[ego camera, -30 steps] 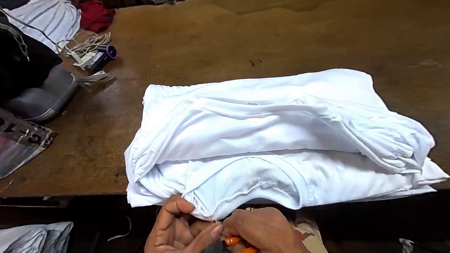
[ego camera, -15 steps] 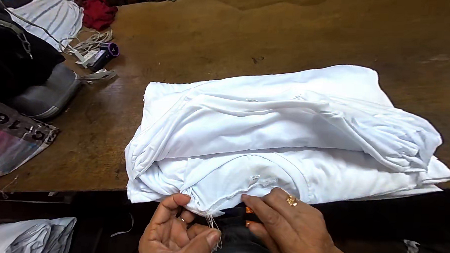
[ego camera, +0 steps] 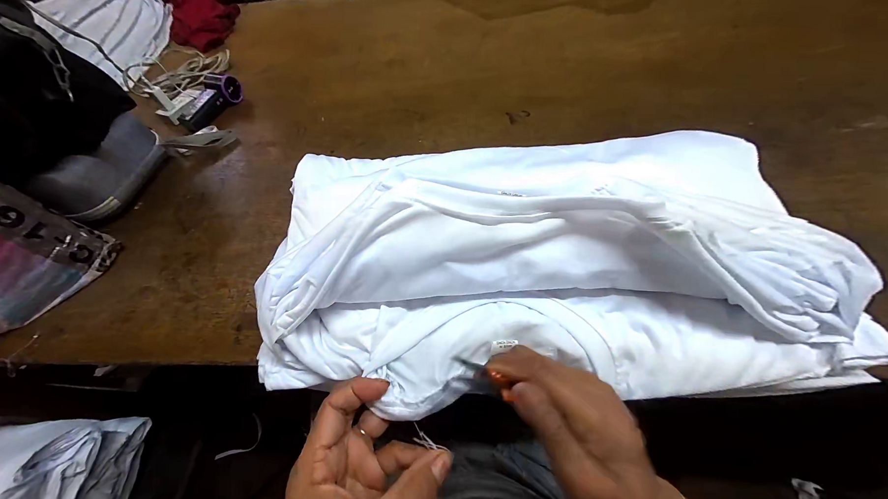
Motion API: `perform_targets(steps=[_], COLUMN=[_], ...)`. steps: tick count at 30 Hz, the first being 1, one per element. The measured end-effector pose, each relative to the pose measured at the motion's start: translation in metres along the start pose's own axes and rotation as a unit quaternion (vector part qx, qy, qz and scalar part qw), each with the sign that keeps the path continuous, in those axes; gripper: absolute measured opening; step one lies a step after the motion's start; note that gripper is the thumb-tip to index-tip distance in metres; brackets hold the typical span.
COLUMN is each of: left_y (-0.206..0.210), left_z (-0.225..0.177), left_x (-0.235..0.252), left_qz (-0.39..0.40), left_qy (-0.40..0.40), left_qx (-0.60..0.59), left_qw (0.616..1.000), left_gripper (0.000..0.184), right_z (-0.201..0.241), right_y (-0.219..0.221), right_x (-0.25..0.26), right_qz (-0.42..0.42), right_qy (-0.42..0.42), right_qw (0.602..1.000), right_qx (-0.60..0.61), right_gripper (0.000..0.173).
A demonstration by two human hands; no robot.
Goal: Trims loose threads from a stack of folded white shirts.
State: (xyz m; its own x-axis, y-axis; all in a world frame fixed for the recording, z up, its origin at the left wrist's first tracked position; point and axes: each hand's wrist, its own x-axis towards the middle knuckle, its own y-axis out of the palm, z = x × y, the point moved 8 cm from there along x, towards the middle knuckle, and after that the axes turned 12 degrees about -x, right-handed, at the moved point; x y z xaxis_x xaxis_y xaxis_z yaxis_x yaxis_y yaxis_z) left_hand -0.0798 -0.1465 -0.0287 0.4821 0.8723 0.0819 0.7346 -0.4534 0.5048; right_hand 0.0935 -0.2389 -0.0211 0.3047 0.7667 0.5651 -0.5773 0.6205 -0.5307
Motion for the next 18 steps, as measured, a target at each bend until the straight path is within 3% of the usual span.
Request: perform_targets(steps=[3,7,10,13,18], left_y=[0.002,0.005,0.006,0.001,-0.010], left_z=[-0.001,0.000,0.000,0.000,0.002], left_x=[-0.002,-0.004,-0.007,-0.006,-0.001], left_qz=[0.029,0.061,0.070,0.035,0.002], left_qy=[0.035,0.073,0.085,0.082,0.089], left_qx=[0.038,0.067,0.062,0.048,0.025], left_qw=[0.998,0.993,0.992,0.995,0.996], left_gripper=[0.063,0.061,0.048,0.031,0.027], right_z=[-0.008,0.005,0.013,0.018,0.025], right_y=[-0.002,0.005,0.018,0.030,0.029], right_x=[0.002,0.007,0.014,0.019,0.013], right_qz=[0.002,-0.003,0.007,0.008,0.037], right_qy=[0.080,0.040,0.023,-0.004,-0.080], right_qw=[0.984,0.991,0.993,0.993,0.994], right_qx=[0.159,0.129,0.115,0.114,0.069], right_gripper=[0.037,0.032,0.032,0.011,0.021])
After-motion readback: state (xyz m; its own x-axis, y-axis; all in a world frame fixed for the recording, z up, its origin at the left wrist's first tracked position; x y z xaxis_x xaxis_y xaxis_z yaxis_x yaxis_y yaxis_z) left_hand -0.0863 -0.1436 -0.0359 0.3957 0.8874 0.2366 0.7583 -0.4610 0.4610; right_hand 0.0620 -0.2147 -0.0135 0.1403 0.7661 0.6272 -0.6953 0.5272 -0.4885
